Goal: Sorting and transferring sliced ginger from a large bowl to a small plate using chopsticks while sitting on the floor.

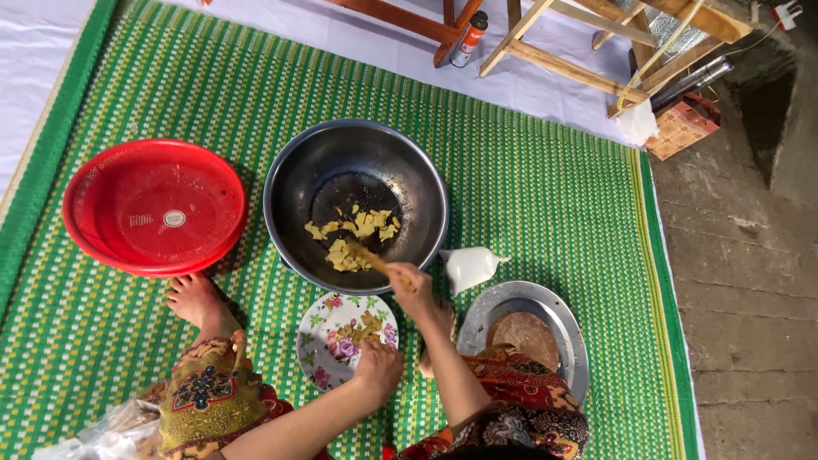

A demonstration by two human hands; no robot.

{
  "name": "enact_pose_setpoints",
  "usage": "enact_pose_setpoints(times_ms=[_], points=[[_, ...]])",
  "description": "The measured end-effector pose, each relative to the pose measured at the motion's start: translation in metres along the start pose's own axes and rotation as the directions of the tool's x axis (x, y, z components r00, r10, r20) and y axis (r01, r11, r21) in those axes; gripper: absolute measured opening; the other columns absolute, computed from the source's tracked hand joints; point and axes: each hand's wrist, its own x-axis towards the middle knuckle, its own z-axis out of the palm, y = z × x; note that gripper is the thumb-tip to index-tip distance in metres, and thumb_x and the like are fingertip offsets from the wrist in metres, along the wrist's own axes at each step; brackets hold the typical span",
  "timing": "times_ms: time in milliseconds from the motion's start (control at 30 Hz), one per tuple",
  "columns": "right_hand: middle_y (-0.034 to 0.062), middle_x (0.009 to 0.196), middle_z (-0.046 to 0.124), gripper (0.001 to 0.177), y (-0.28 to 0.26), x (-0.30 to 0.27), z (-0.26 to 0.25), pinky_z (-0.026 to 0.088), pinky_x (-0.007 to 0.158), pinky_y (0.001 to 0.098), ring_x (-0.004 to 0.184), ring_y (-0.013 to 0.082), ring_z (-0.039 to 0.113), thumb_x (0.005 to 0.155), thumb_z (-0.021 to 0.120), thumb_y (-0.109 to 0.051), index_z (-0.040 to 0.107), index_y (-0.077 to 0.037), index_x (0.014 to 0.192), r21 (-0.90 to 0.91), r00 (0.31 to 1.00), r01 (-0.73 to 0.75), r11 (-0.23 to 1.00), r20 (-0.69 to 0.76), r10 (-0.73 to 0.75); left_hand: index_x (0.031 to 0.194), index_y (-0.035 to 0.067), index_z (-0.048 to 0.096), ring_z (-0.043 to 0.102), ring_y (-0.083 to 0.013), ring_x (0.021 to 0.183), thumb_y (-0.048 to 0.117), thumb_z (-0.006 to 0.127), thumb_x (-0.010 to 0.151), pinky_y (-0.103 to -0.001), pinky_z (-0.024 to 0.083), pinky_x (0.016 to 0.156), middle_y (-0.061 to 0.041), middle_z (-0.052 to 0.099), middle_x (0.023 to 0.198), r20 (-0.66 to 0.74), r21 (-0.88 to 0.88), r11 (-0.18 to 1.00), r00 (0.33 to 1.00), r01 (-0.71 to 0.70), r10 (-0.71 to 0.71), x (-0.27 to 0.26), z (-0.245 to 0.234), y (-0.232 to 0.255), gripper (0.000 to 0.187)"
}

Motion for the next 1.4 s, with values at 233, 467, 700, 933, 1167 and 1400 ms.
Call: enact_pose_setpoints(times_ms=[233,467,700,933,1167,1400], points=[[0.0099,0.096,0.078,0.023,0.003,0.001,0.008,0.036,0.040,0.0218,0.049,0.0089,0.054,0.083,0.072,0.002,0.076,0.000,0.106,-0.062,0.998,0.045,0.997,0.045,-0.042,0.105,-0.005,0.067,0.061,-0.0360,0.081,0.021,0.061,0.092,-0.054,0.044,0.074,-0.026,0.070,0.093,-0.278,0.005,0.996,0.957,0.084,-0.079,0.037,0.057,0.008,0.029],[0.0102,0.091,0.075,0.018,-0.027,0.006,-0.024,0.044,0.051,0.0228,0.060,0.0114,0.057,0.089,0.066,-0.001,0.073,0.001,0.105,-0.086,0.994,-0.088,0.992,-0.066,0.083,0.104,-0.002,0.067,0.064,-0.0417,0.084,0.026,0.054,0.098,-0.062,0.046,0.079,-0.030,0.070,0.096,-0.285,-0.001,0.992,0.951,0.129,-0.124,0.039,0.062,-0.007,0.032],[0.0106,0.105,0.077,0.018,-0.083,0.028,-0.074,0.047,0.049,0.0215,0.062,0.0118,0.063,0.089,0.068,-0.003,0.074,-0.004,0.106,-0.205,0.999,0.048,0.978,0.012,-0.046,0.102,0.007,0.069,0.069,-0.0279,0.069,0.016,0.066,0.084,-0.042,0.054,0.057,-0.013,0.071,0.080,-0.302,-0.097,0.984,0.938,0.147,-0.170,0.031,0.070,-0.064,0.019],[0.0057,0.100,0.074,0.012,-0.128,0.007,-0.111,0.059,0.066,0.0232,0.074,0.0138,0.068,0.096,0.064,-0.012,0.072,-0.009,0.104,-0.308,0.970,0.213,0.927,0.176,-0.165,0.110,0.011,0.060,0.069,-0.0376,0.090,0.037,0.069,0.084,-0.049,0.057,0.077,-0.014,0.071,0.097,-0.358,-0.400,0.912,0.900,0.094,-0.250,0.000,0.074,-0.084,0.038],[0.0106,0.094,0.067,0.017,-0.154,-0.007,-0.093,0.058,0.059,0.0239,0.067,0.0172,0.063,0.098,0.060,-0.009,0.071,-0.003,0.110,-0.362,0.966,0.188,0.913,0.238,-0.104,0.144,0.011,0.047,0.068,-0.0383,0.107,0.029,0.078,0.079,-0.046,0.056,0.088,-0.018,0.064,0.129,-0.667,-0.653,0.753,0.531,-0.078,-0.523,-0.015,-0.035,-0.060,0.074],[0.0042,0.095,0.064,0.010,-0.100,0.002,-0.052,0.062,0.075,0.0415,0.087,0.0309,0.072,0.098,0.064,-0.030,0.068,-0.023,0.105,-0.406,0.979,0.200,0.892,0.121,-0.164,0.165,0.012,0.023,0.064,-0.0510,0.076,-0.004,0.059,0.085,-0.040,0.053,0.068,-0.031,0.064,0.083,-0.707,-0.677,0.669,0.523,-0.306,-0.477,-0.016,-0.098,-0.070,0.089]])
